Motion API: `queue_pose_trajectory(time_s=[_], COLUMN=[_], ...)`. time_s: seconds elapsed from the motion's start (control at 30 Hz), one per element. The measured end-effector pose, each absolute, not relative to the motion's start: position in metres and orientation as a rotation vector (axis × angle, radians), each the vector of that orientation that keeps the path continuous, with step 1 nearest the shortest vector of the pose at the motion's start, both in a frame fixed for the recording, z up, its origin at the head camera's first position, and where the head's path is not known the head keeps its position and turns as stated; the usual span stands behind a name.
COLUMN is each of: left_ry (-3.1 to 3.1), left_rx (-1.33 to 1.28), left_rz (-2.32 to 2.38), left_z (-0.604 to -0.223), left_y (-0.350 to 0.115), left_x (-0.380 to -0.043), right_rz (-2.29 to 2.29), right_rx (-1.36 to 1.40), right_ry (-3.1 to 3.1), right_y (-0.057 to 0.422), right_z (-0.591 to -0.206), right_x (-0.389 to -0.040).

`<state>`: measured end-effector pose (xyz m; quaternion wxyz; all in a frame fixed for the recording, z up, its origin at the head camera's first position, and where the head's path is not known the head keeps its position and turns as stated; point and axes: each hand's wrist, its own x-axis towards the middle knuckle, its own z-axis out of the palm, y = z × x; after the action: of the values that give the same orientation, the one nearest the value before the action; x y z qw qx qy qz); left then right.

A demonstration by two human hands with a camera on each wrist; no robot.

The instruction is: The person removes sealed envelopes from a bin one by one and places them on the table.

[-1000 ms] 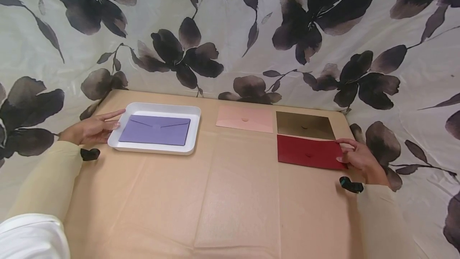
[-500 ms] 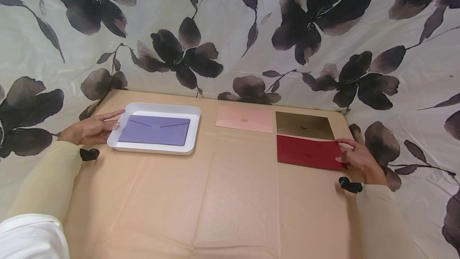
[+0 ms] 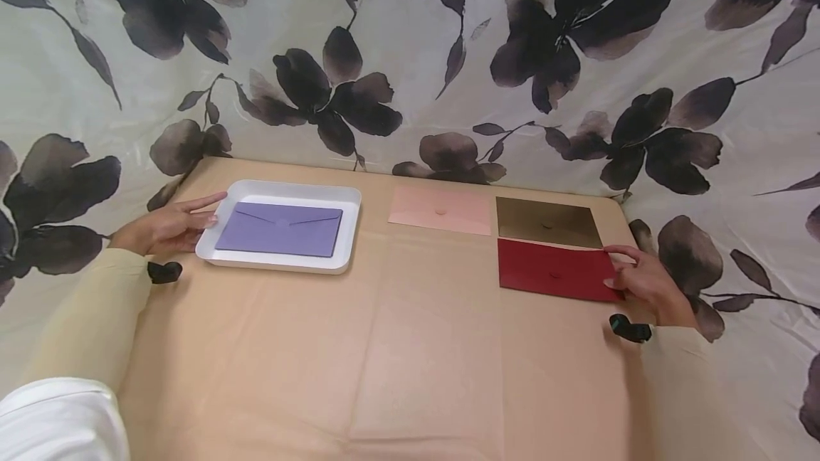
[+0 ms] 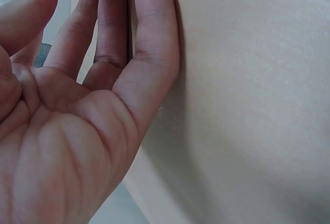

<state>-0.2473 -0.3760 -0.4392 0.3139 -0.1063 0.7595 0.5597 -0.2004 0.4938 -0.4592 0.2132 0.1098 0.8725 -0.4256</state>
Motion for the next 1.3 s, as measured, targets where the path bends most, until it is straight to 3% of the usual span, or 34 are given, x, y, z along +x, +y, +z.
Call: queue_pose_trajectory(time_s=[1.3], left_ry=[1.981], left_rx=[-0.285], left_rz=[1.488], left_z=[-0.44], left_y=[-0.376], left_x=[-0.25], right_rz=[-1.018], right_rx=[0.35], right_ry=[2.497], right_y=[0.487], right_z=[-0.449], right_x=[-0.205])
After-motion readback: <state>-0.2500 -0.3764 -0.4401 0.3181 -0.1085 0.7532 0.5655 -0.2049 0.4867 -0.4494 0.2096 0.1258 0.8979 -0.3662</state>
